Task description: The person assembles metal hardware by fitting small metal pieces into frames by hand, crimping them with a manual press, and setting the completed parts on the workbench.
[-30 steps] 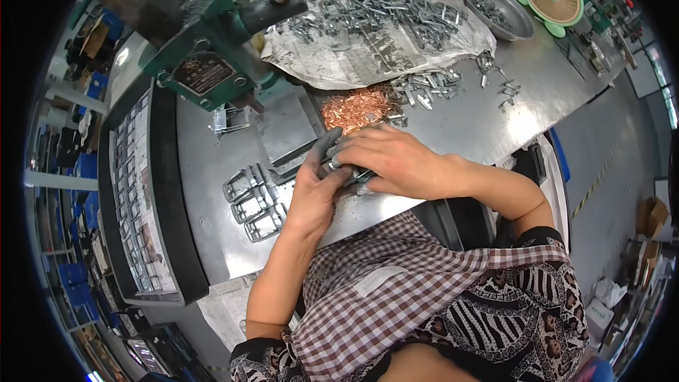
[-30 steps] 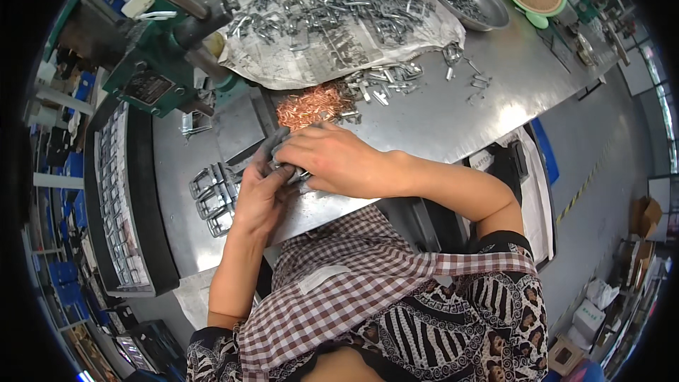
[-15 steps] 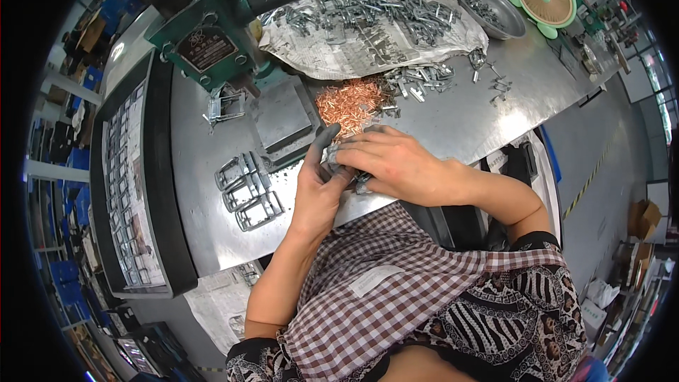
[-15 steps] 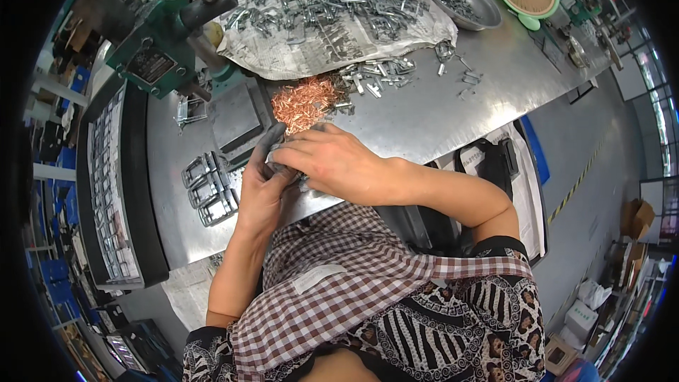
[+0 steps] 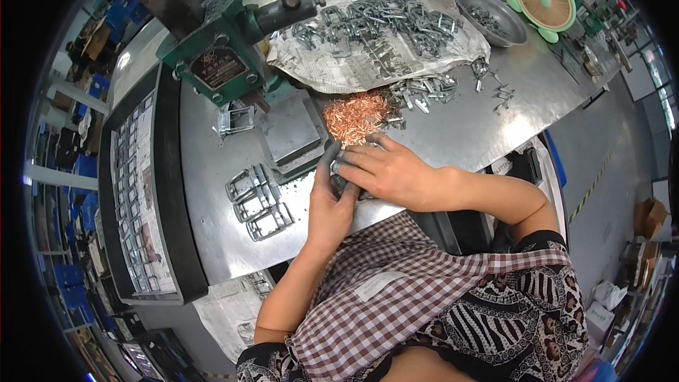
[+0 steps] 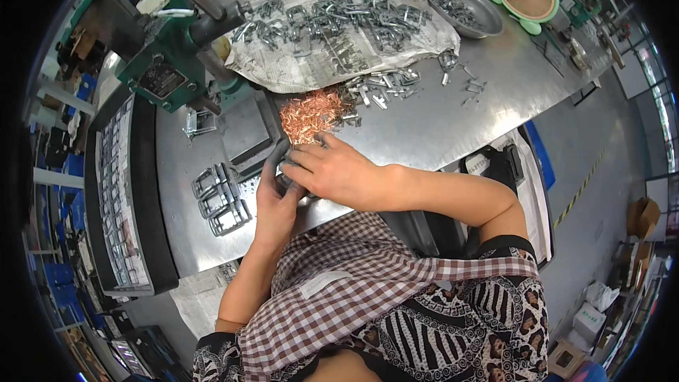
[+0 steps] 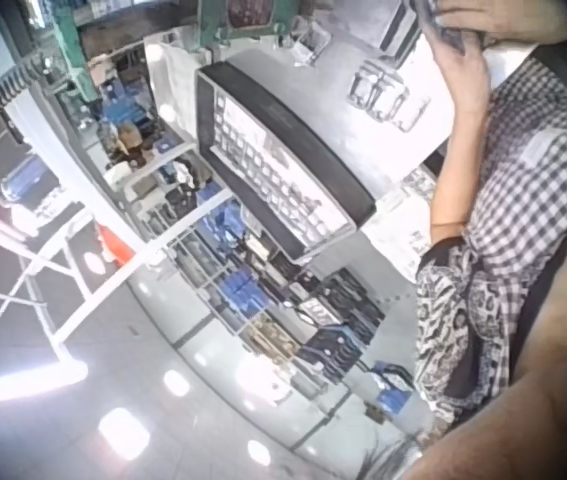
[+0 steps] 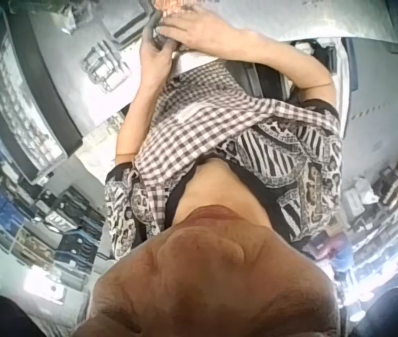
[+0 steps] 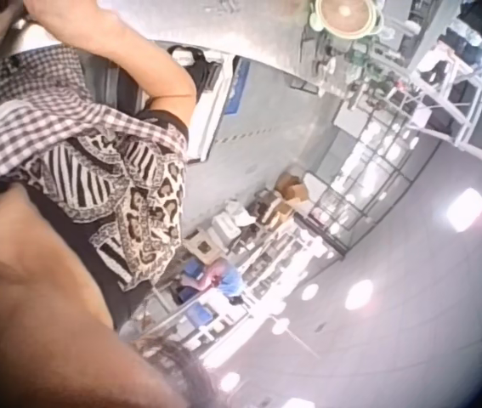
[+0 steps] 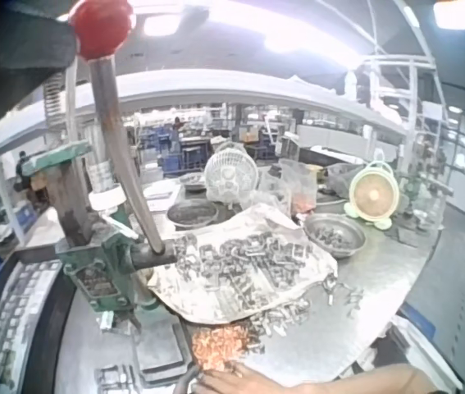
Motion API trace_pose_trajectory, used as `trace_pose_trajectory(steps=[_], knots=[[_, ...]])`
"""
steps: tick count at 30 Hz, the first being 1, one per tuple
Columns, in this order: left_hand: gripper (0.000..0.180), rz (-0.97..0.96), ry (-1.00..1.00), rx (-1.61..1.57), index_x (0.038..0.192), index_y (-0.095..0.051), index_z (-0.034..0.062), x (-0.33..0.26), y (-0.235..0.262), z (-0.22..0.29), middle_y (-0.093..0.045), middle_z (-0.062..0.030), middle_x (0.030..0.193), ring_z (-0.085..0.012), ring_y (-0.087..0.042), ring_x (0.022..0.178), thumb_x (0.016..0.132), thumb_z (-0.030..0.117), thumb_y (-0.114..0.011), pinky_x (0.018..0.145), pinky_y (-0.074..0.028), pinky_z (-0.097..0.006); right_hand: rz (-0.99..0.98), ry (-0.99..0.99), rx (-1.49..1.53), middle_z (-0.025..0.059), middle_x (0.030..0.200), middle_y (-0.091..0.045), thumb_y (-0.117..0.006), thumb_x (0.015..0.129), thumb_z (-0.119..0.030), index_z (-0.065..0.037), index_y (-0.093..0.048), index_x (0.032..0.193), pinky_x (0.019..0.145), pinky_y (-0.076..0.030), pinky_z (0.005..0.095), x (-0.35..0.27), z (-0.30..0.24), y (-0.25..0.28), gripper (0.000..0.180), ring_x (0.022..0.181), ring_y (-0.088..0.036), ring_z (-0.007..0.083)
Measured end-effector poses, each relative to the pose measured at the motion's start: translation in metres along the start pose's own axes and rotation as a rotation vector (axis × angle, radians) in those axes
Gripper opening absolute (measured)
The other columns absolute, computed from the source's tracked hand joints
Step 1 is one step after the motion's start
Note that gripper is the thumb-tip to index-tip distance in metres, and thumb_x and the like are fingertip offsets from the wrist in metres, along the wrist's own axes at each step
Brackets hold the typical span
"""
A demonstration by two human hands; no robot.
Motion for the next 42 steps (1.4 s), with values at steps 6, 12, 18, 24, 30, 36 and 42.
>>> trace_pose_trajectory(steps=[6, 12, 18, 24, 30, 36, 42], knots=[[0.076, -0.284, 0.202, -0.217, 0.138, -0.017, 0.0038, 0.001, 0.017, 0.022, -0.054, -0.0137, 0.105, -0.0126, -0.056, 0.084, 0.08, 0.017, -0.064, 0.072, -0.044, -0.024, 0.039, 0.033, 0.018, 0.0176, 0.102, -0.054, -0.056, 0.071, -0.013, 0.004, -0.048, 0.105, 0.085, -0.04, 0.0442, -0.001, -0.005, 0.011, 0.039, 0.099, -0.054, 0.0303], [0.102, -0.577, 0.357, -0.456, 0.121, -0.042, -0.0084, -0.012, 0.02, 0.018, -0.054, -0.0117, 0.11, -0.013, -0.056, 0.09, 0.059, 0.071, -0.058, 0.073, -0.046, -0.023, -0.058, 0.13, 0.678, 0.0127, 0.112, -0.054, -0.068, 0.066, -0.011, -0.004, -0.048, 0.11, 0.09, -0.04, 0.0366, -0.004, -0.009, 0.045, 0.049, 0.105, -0.052, 0.0264], [0.024, -0.458, 0.351, -0.195, 0.093, -0.06, -0.0036, -0.009, -0.001, 0.023, -0.062, -0.0064, 0.079, -0.0129, -0.057, 0.068, 0.081, 0.017, -0.063, 0.064, -0.047, -0.025, -0.287, -0.21, 1.154, 0.0101, 0.108, -0.055, -0.072, 0.062, -0.01, -0.003, -0.047, 0.112, 0.086, -0.042, 0.0337, -0.01, 0.009, 0.023, 0.057, 0.102, -0.053, 0.0223], [0.017, -0.211, 0.262, -0.115, 0.084, -0.061, -0.003, -0.001, 0.012, 0.021, -0.06, -0.0036, 0.069, -0.0084, -0.053, 0.059, 0.08, 0.013, -0.064, 0.051, -0.042, -0.021, -0.228, -0.274, 1.157, 0.013, 0.128, -0.042, -0.07, 0.067, -0.013, -0.006, -0.032, 0.132, 0.094, -0.039, 0.0336, -0.005, 0.028, 0.009, 0.076, 0.114, -0.045, 0.0221], [0.019, -0.07, -0.006, 0.348, 0.091, -0.06, -0.0007, 0.005, 0.027, 0.024, -0.064, -0.0064, 0.07, -0.0085, -0.055, 0.058, 0.076, 0.009, -0.067, 0.055, -0.044, -0.023, 0.166, -0.361, 0.709, 0.0128, 0.086, -0.063, -0.059, 0.081, -0.022, -0.001, -0.057, 0.104, 0.074, -0.047, 0.032, 0.008, 0.063, 0.031, 0.031, 0.08, -0.061, 0.0226], [0.047, -0.063, -0.15, 0.379, 0.116, -0.046, 0.0037, 0.003, 0.02, 0.039, -0.062, -0.0062, 0.073, -0.0067, -0.053, 0.056, 0.073, 0.002, -0.065, 0.051, -0.042, -0.021, -0.329, -0.414, 0.801, 0.016, 0.082, -0.061, -0.049, 0.088, -0.022, 0.0, -0.055, 0.102, 0.068, -0.045, 0.0346, 0.013, 0.02, 0.016, 0.027, 0.074, -0.059, 0.0255], [0.056, -0.254, -0.033, 0.276, 0.124, -0.042, 0.0067, -0.01, 0.014, 0.036, -0.061, -0.0068, 0.075, -0.0055, -0.052, 0.06, 0.072, -0.001, -0.062, 0.055, -0.042, -0.021, -0.137, -0.39, 1.249, 0.0141, 0.081, -0.057, -0.043, 0.092, -0.022, 0.003, -0.05, 0.104, 0.072, -0.044, 0.0327, -0.016, 0.0, -0.004, 0.029, 0.076, -0.055, 0.0191]])
Point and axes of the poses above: each hand's wrist, its own x-axis towards the middle knuckle, its own y-axis out of the back of the hand, z = x × y, the point moved 2 cm from there along x, towards the middle knuckle
